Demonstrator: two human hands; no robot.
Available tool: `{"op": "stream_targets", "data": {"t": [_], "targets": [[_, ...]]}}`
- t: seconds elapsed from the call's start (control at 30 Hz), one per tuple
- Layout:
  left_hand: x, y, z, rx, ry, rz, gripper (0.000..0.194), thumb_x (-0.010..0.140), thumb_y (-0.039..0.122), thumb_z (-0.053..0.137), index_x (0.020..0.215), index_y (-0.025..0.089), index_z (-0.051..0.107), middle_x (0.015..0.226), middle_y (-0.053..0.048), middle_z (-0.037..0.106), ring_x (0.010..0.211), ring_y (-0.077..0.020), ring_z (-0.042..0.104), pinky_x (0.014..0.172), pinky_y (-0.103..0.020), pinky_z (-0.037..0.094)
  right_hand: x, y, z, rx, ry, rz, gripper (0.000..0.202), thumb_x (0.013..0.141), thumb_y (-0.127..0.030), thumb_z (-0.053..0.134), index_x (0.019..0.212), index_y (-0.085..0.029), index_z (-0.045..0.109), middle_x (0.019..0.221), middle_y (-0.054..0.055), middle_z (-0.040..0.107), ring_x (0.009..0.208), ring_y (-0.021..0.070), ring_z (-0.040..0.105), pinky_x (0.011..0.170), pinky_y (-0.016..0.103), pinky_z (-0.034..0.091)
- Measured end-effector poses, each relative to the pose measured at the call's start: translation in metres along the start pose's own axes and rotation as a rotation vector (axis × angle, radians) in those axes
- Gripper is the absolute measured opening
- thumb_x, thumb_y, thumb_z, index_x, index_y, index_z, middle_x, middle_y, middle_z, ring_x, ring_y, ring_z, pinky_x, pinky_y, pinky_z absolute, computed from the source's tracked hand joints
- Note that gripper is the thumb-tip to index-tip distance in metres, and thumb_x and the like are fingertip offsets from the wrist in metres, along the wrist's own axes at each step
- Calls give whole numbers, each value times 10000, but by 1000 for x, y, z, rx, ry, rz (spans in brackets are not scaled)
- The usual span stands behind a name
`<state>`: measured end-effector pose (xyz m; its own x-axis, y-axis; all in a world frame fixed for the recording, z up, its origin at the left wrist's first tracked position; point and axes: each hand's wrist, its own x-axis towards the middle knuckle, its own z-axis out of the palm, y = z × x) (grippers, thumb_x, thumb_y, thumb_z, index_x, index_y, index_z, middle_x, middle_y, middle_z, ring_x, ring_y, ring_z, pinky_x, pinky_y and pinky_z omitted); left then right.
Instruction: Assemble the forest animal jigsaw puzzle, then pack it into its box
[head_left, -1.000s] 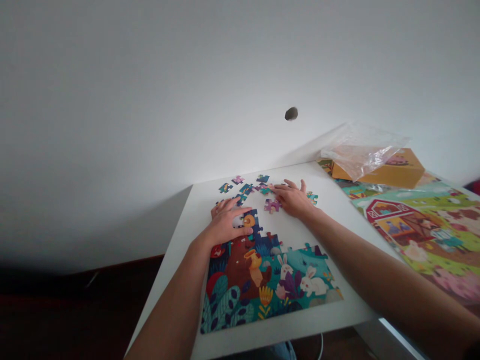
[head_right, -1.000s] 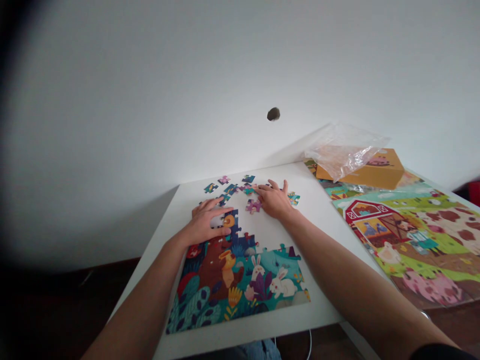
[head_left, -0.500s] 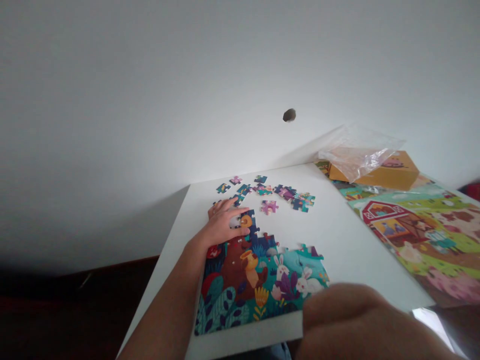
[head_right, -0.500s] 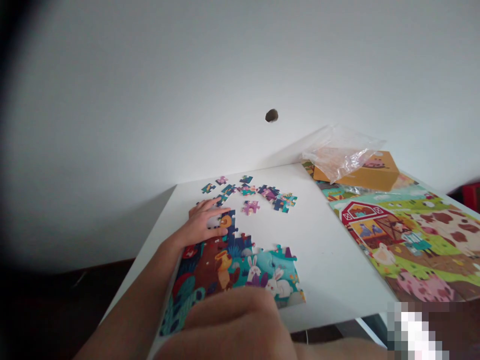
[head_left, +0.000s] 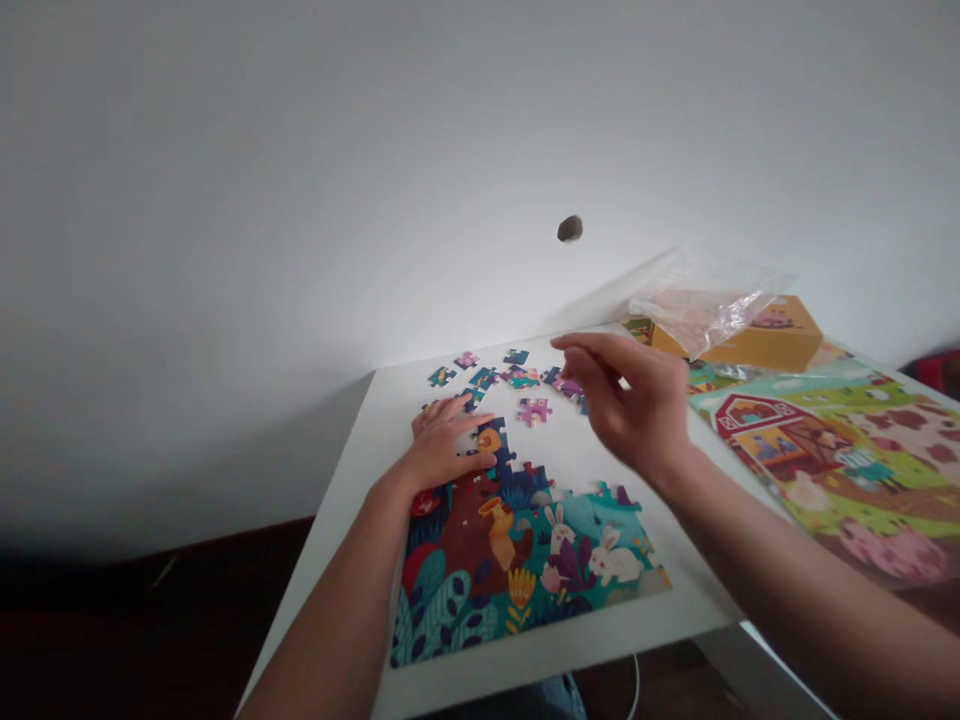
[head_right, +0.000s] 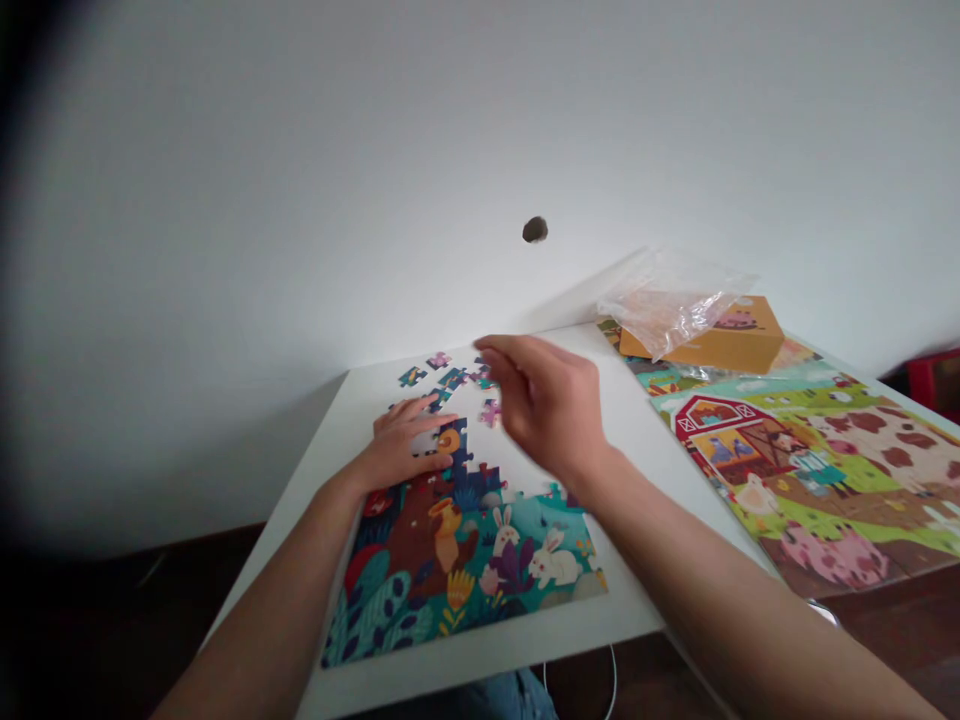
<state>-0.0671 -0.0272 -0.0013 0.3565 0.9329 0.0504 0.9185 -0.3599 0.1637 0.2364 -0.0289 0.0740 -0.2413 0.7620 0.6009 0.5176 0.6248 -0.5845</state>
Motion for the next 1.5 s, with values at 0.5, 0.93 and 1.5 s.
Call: {"op": "stream_targets", "data": {"t": [0.5,0.93,1.5], "targets": [[0,-1,-1,-35,-10,6,695,728,748,605,1345,431,555,1573,-30,324,1402,-401,281,1109,-585,232,2,93,54,-478,-246,291,450,819,-372,665,1259,-280,633,1133,76,706,1104,319,534,901,453,352],[0,2,-1,-33,5,0,691,717,725,636,1327,405,580,1557,-35,347,1400,-400,277,1118,-587,220,-21,27,73,-13,-516,32,182,822,-262,678,976,-246,775,838,23,735,831,180,616,811,299,434],[0,3,-3,-28,-11,1,718,727,757,601,1346,393,567,1566,-65,329,1404,-411,277,1117,-606,221,-11,39,52,69,-604,173,91,768,-246,684,819,-185,727,719,-8,706,678,141,608,674,256,427]]}}
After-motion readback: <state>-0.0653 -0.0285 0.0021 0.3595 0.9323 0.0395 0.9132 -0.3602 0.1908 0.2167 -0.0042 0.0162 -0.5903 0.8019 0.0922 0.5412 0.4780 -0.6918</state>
